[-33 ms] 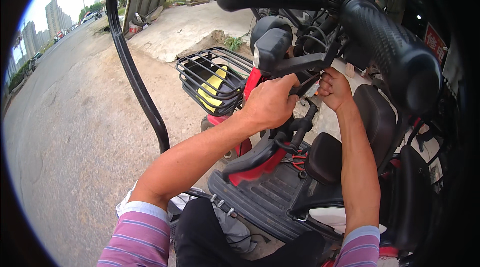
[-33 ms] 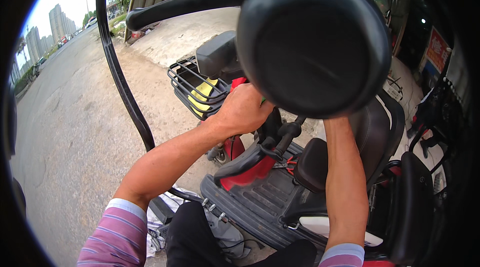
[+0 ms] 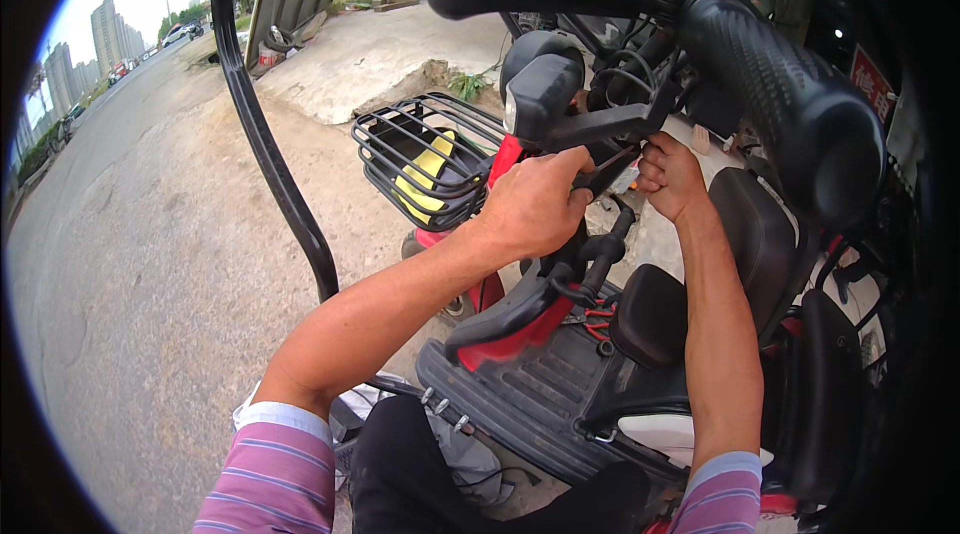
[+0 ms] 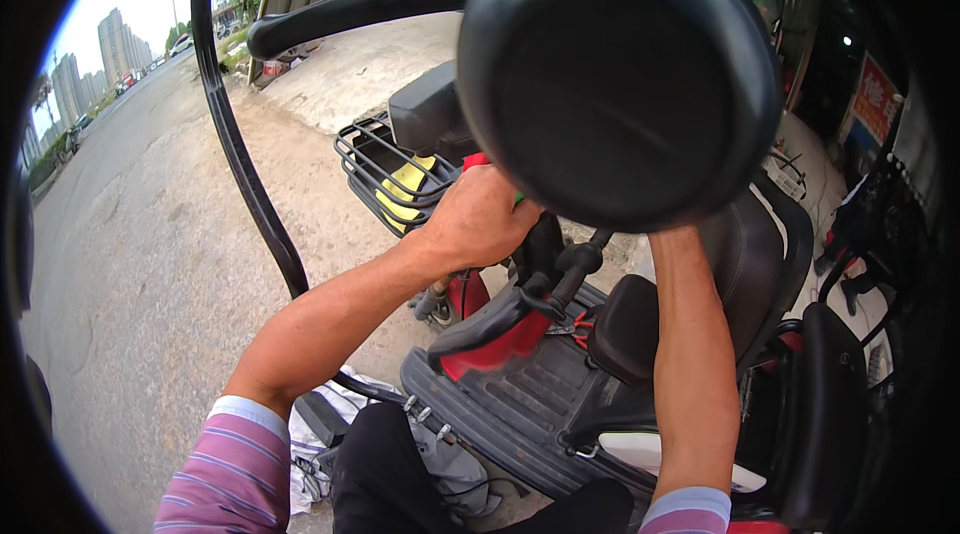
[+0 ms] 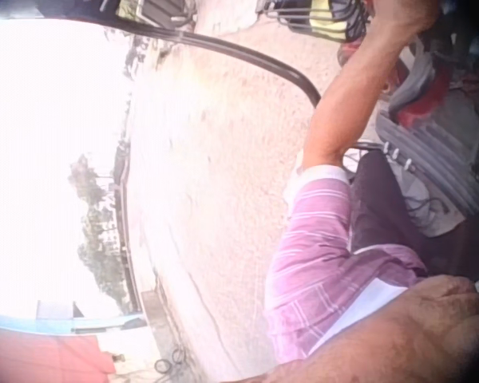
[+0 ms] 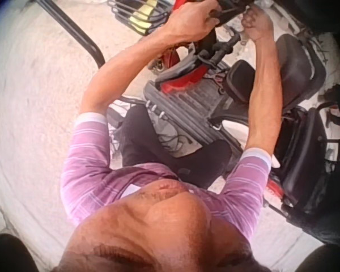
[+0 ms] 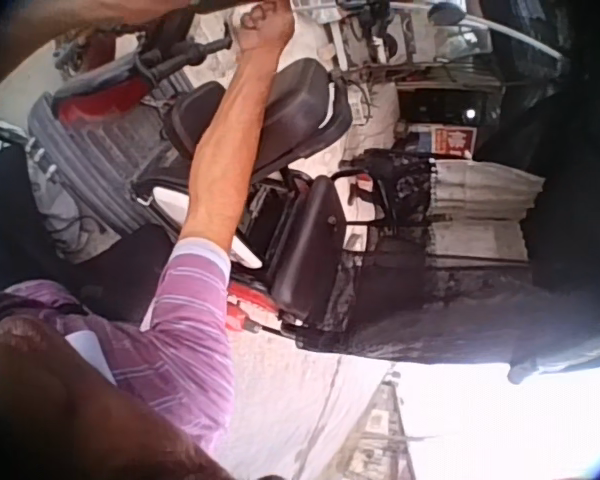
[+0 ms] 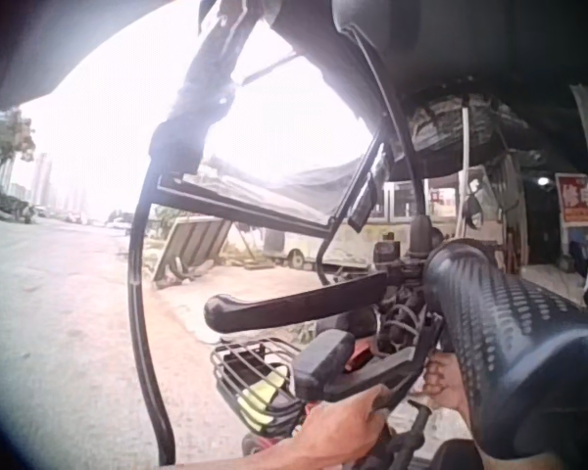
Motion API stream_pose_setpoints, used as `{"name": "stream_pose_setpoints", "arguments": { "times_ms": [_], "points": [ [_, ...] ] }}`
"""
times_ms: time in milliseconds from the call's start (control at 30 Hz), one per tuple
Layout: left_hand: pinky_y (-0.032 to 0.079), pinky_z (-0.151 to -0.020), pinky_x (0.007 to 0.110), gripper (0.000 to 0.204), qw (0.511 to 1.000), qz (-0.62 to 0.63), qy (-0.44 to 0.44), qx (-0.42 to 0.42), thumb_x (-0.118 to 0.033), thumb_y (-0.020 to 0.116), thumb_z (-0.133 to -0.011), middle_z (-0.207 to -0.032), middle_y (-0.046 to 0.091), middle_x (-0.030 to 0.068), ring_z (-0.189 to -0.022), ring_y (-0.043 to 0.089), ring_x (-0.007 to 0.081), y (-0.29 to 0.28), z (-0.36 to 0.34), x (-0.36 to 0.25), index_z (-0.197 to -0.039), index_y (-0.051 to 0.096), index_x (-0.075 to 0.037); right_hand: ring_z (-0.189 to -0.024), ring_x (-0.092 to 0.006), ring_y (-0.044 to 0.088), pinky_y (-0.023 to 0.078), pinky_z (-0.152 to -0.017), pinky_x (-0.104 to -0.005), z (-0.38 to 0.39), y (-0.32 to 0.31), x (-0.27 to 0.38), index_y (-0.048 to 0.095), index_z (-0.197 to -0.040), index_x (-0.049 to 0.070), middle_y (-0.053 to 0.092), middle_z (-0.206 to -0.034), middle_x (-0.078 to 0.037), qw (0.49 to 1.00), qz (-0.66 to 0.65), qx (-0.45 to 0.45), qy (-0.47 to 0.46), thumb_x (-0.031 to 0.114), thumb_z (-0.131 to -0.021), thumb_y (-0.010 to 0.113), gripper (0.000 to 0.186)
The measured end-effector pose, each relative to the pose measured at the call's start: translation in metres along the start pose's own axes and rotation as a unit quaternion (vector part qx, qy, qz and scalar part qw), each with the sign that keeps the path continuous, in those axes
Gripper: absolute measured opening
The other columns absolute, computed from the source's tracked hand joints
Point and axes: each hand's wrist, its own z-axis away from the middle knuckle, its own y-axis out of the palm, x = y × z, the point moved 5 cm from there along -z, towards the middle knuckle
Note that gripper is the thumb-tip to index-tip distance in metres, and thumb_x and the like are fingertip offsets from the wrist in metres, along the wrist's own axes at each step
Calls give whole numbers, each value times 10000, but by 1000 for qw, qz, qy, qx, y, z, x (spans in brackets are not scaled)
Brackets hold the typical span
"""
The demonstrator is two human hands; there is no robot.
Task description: The person uses a screwdriver to tighten screws on the handlebar assembly of a red electric scooter. They work on both the left and right sides of the handlebars, securing the plastic covers and components.
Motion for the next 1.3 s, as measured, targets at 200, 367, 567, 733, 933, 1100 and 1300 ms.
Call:
{"name": "stream_pose_setpoints", "arguments": {
  "times_ms": [200, 367, 567, 733, 933, 1100, 1300],
  "points": [
    [527, -784, 493, 289, 996, -94, -10, -6, -210, 654, -861, -800, 684, 249, -840, 679, 434, -56, 17, 20, -1001, 684, 42, -426, -50, 247, 227, -430, -244, 15, 17, 8, 422, -735, 192, 301, -561, 82, 997, 72, 35, 24, 185, -993, 525, 277],
    [538, -745, 477, 255, 986, -144, 60, -51, -217, 659, -861, -881, 697, 213, -867, 683, 408, -73, -15, 21, -1013, 672, -13, -422, -42, 269, 209, -415, -239, 11, 17, 5, 450, -741, 193, 321, -555, 90, 999, 42, 10, 18, 138, -948, 617, 272],
    [526, -690, 434, 165, 969, -180, 163, -42, -158, 642, -877, -823, 666, 156, -780, 662, 359, -54, -59, 29, -1011, 686, -72, -430, -50, 273, 209, -417, -247, 7, 23, 2, 431, -701, 190, 341, -572, 77, 998, 56, 18, -9, 92, -903, 639, 306],
    [540, -788, 401, 165, 989, -125, 77, -4, -90, 652, -846, -858, 693, 155, -831, 690, 322, -44, -61, 6, -1003, 684, -47, -433, -55, 250, 194, -424, -253, 13, 19, 7, 417, -685, 186, 336, -578, 76, 996, 88, -27, -6, 69, -884, 621, 309],
    [541, -790, 368, 201, 990, -118, 78, -2, -133, 693, -846, -877, 699, 159, -846, 700, 273, -48, -66, 26, -994, 673, 3, -426, -51, 247, 188, -418, -257, 7, 22, 3, 431, -717, 194, 334, -579, 84, 994, 102, -32, -7, 72, -880, 619, 277],
    [529, -728, 331, 205, 988, -77, 131, 14, -149, 711, -873, -856, 686, 115, -803, 668, 196, -56, -82, 59, -1002, 658, 2, -400, -67, 252, 210, -417, -254, 8, 27, 3, 408, -673, 198, 301, -530, 78, 995, 77, -61, 6, 76, -878, 615, 316],
    [503, -580, 393, 127, 966, -78, 242, 37, -136, 759, -759, -707, 641, 108, -669, 647, 336, -53, -99, 44, -856, 696, -84, -419, -74, 261, 203, -427, -270, 1, 14, 6, 449, -700, 186, 340, -565, 66, 993, 72, -93, 19, 86, -868, 640, 273]
  ]
}}
